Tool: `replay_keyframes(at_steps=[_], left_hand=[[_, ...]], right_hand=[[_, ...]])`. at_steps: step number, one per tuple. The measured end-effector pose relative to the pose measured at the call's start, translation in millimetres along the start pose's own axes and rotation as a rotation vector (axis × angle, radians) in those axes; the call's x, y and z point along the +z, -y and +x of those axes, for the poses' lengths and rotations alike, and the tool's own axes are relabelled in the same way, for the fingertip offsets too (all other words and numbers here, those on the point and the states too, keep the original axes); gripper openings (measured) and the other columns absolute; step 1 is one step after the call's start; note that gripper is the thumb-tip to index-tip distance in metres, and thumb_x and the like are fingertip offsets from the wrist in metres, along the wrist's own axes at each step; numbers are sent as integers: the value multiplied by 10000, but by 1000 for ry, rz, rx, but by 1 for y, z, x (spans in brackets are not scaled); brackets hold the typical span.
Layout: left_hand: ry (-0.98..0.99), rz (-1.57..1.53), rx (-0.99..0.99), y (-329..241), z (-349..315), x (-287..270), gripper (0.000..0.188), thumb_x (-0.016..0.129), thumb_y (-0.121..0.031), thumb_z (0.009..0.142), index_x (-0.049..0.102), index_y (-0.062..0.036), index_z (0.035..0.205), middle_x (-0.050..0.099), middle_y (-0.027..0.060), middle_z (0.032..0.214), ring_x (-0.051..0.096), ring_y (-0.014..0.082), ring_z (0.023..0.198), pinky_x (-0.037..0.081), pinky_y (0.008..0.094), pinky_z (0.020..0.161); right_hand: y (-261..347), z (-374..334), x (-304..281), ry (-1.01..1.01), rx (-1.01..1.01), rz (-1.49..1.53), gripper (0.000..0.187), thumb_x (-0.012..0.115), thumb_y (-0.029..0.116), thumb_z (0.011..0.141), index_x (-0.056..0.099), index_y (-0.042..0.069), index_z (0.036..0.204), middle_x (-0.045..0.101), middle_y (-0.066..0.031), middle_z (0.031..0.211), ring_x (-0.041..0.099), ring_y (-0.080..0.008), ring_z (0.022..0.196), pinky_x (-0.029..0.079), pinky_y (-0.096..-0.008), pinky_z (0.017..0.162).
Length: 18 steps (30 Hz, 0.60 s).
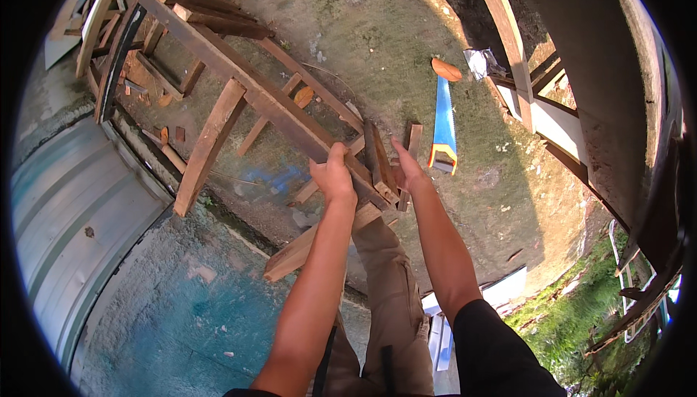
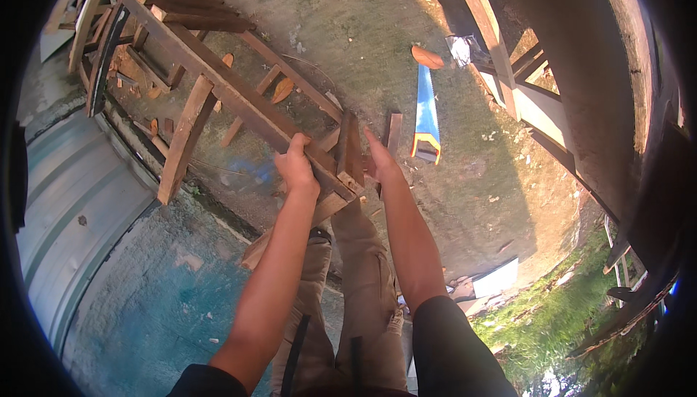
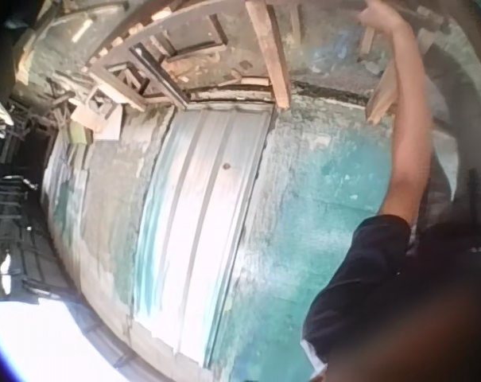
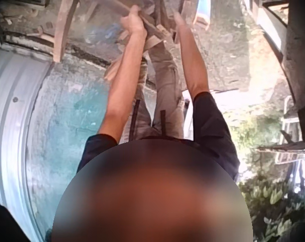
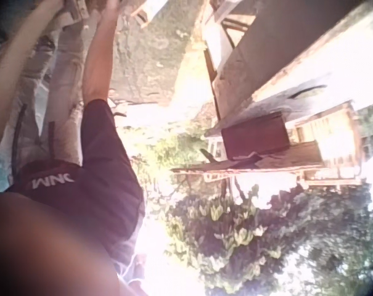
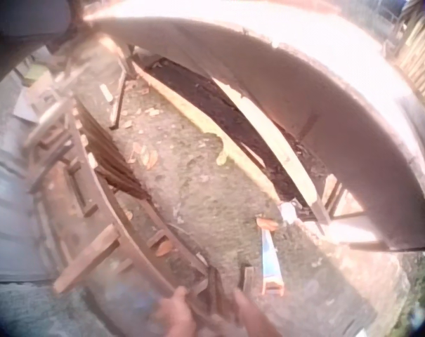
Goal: The person assembles a wooden frame by hand, aligning and fitting several wooden planks together. They then use a hand saw to cut a piece of wood to size and fit it into the frame.
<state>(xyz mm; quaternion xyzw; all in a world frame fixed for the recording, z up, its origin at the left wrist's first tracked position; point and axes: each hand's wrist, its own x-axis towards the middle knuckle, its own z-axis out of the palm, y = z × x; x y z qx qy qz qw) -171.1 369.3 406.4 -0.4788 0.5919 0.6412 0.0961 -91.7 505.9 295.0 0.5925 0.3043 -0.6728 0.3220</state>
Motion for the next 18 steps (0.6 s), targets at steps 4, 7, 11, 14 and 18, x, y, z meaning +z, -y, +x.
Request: replay_keyframes(at_steps=[4, 7, 11, 14, 18], left_hand=[[27, 90, 74, -3, -6, 2, 360, 681, -146, 819, 593, 17, 1128, 627, 100, 1039, 607, 236, 933, 476, 393, 865], [64, 388, 144, -16, -13, -10, 466, 676, -285, 935, 590, 54, 1242, 666, 160, 1181, 624, 280, 1074, 444, 413, 989], [305, 722, 68, -20, -20, -97, 540, 533, -476, 1029, 665, 5, 1235, 685, 215, 1205, 607, 394, 1183, 414, 484, 1043], [325, 1135, 461, -25, -20, -189, 442, 494, -390, 1052, 695, 3, 1070, 695, 223, 1036, 627, 418, 1032, 454, 527, 905], [261, 1132, 426, 5, -15, -256, 410, 483, -325, 1056, 676, 7, 912, 671, 205, 896, 626, 418, 881, 469, 524, 778]], right_hand=[[2, 47, 18, 184, -92, -217, 873, 680, 619, 878, 484, 25, 1488, 560, -195, 1451, 580, -306, 1263, 436, -402, 1090], [-6, 51, 15, 135, -12, -255, 677, 701, 491, 881, 600, 64, 1396, 648, -161, 1346, 638, -267, 1173, 484, -383, 1030], [6, 37, 20, 132, -5, -375, 691, 651, 542, 887, 592, 96, 1411, 579, -154, 1433, 565, -255, 1276, 427, -368, 1079], [8, 21, 25, 121, -1, -430, 684, 595, 561, 915, 574, 115, 1434, 504, -148, 1514, 492, -243, 1360, 374, -354, 1123], [18, -1, 36, 215, -65, -512, 682, 571, 517, 919, 555, 66, 1430, 585, -160, 1410, 590, -248, 1223, 444, -350, 1041]])
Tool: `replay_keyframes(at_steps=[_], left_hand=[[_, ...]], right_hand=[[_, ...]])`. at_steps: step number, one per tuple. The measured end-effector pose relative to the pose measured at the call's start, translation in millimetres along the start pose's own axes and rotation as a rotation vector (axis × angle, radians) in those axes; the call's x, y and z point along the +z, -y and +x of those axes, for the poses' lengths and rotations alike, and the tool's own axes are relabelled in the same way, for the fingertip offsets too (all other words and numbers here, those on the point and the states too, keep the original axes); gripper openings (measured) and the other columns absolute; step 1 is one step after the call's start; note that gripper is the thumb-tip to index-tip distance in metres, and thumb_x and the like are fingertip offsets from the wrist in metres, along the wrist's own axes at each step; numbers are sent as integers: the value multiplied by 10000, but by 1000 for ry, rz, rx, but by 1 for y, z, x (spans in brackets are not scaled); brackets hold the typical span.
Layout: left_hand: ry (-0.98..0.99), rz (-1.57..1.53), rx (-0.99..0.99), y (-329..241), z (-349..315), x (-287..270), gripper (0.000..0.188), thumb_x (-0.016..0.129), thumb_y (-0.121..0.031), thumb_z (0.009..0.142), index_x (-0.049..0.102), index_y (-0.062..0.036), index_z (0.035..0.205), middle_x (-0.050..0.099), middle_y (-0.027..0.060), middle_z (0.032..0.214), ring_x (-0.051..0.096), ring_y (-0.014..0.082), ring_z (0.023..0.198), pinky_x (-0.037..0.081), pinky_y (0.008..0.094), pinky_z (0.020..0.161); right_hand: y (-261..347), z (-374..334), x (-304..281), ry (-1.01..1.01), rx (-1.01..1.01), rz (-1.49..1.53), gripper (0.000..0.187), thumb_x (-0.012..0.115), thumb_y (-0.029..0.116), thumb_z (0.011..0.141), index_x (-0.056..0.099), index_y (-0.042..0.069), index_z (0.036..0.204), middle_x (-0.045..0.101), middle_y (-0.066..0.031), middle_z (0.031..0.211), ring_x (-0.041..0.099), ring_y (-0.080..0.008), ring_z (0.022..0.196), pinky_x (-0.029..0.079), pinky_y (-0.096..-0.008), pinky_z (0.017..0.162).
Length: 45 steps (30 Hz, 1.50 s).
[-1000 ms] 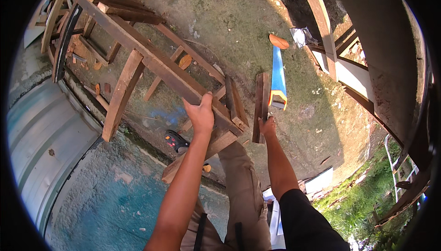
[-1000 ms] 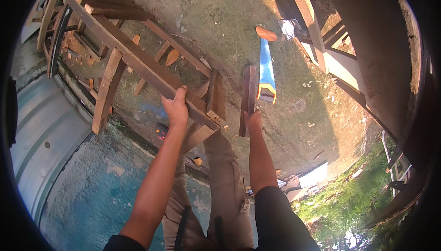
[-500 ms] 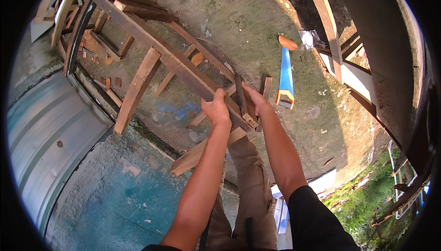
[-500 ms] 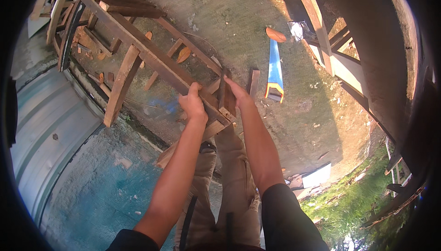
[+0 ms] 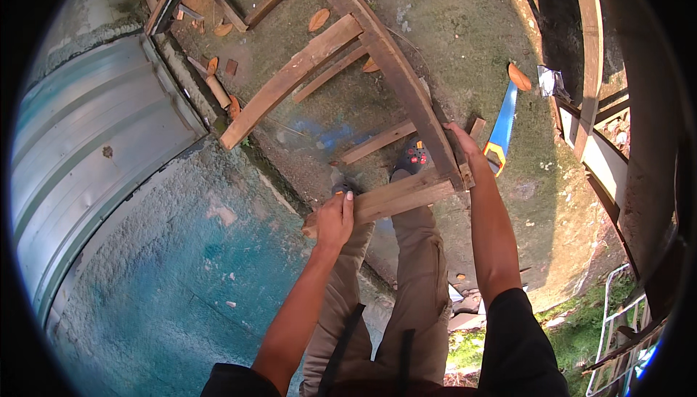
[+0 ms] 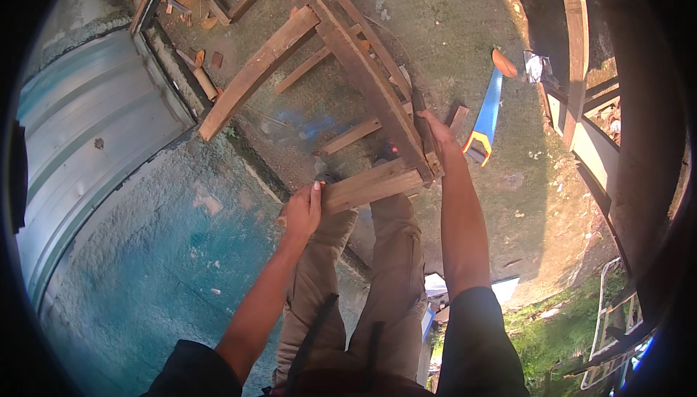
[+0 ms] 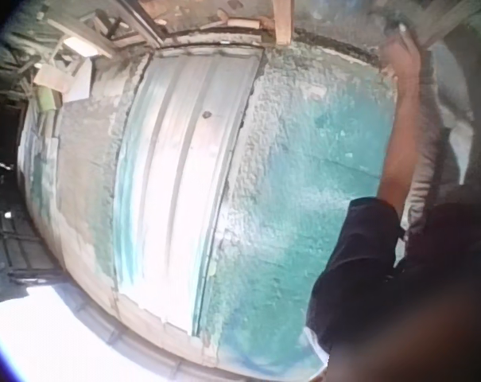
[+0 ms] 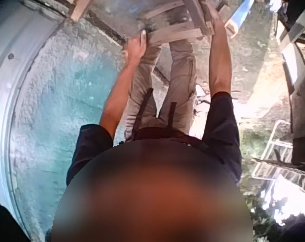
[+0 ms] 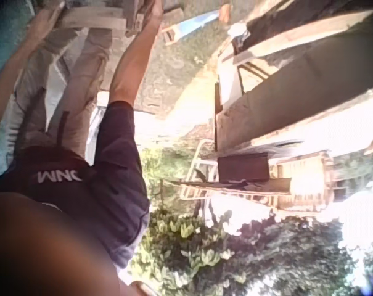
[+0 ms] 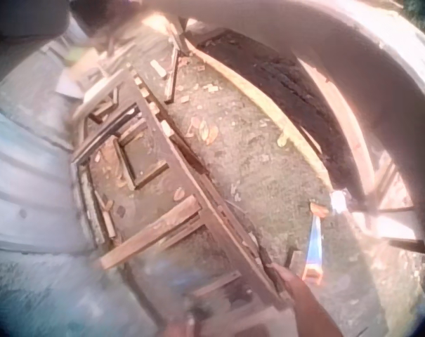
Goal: The person assembles a wooden frame by hand, aligning and fitting several wooden planks together. They then use a hand saw to cut a piece of wood to size and fit it into the frame.
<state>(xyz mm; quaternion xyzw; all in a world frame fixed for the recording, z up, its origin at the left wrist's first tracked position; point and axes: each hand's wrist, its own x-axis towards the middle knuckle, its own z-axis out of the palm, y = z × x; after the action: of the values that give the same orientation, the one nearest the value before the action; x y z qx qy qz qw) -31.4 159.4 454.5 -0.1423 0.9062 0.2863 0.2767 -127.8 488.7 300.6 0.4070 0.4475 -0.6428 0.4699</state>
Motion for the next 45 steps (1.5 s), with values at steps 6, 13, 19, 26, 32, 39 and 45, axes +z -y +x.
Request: replay_keyframes(at_steps=[6, 13, 19, 26, 32, 39, 45], left_hand=[[-292, -53, 12, 24, 10, 39, 318, 562, -257, 1005, 674, -19, 827, 670, 156, 851, 627, 398, 794, 487, 493, 716], [-320, -130, 10, 34, 12, 40, 280, 587, -228, 971, 667, -25, 795, 673, 143, 821, 632, 385, 795, 493, 488, 710], [-225, -140, -42, 33, 9, 31, 334, 582, -313, 988, 719, -26, 887, 702, 156, 868, 661, 387, 851, 507, 488, 754], [468, -139, -177, 23, 25, -10, 660, 440, -597, 1015, 732, -8, 1070, 715, 259, 1027, 665, 444, 1035, 502, 505, 898], [390, -127, -135, 30, 17, 3, 671, 523, -610, 979, 713, 18, 1118, 709, 283, 1067, 670, 448, 1049, 510, 493, 918], [369, -57, -103, 23, 10, -6, 790, 594, -703, 887, 711, 48, 1101, 717, 294, 1028, 693, 444, 1003, 532, 511, 894], [401, 6, -144, 12, 7, -5, 806, 602, -715, 876, 698, 39, 1146, 708, 299, 1073, 685, 450, 1030, 528, 520, 913]], right_hand=[[-8, 14, -11, -62, 12, -70, 575, 524, 541, 961, 630, 79, 1287, 688, -123, 1160, 680, -222, 958, 533, -338, 839], [-53, 50, -58, 25, 31, 226, 459, 535, 520, 1023, 685, 101, 1135, 719, -62, 942, 694, -173, 788, 555, -318, 659], [-49, 56, -63, 224, 86, 325, 424, 514, 466, 1055, 625, 115, 1266, 723, -48, 928, 715, -183, 759, 603, -378, 667], [-5, 19, -31, -356, 80, -397, 617, 396, 557, 1066, 581, 46, 1358, 675, -138, 1176, 628, -261, 1074, 493, -388, 931], [55, -55, 39, -489, -472, -458, 731, 366, 615, 1055, 574, -9, 1375, 650, -197, 1308, 581, -321, 1253, 435, -407, 1066], [57, -106, 106, -595, -747, -973, 529, 414, 444, 1076, 680, -12, 1051, 652, -325, 880, 620, -539, 905, 493, -535, 791], [55, -103, 102, -724, -871, -977, 478, 458, 386, 1069, 658, -4, 878, 607, -302, 724, 605, -530, 746, 464, -562, 663]])
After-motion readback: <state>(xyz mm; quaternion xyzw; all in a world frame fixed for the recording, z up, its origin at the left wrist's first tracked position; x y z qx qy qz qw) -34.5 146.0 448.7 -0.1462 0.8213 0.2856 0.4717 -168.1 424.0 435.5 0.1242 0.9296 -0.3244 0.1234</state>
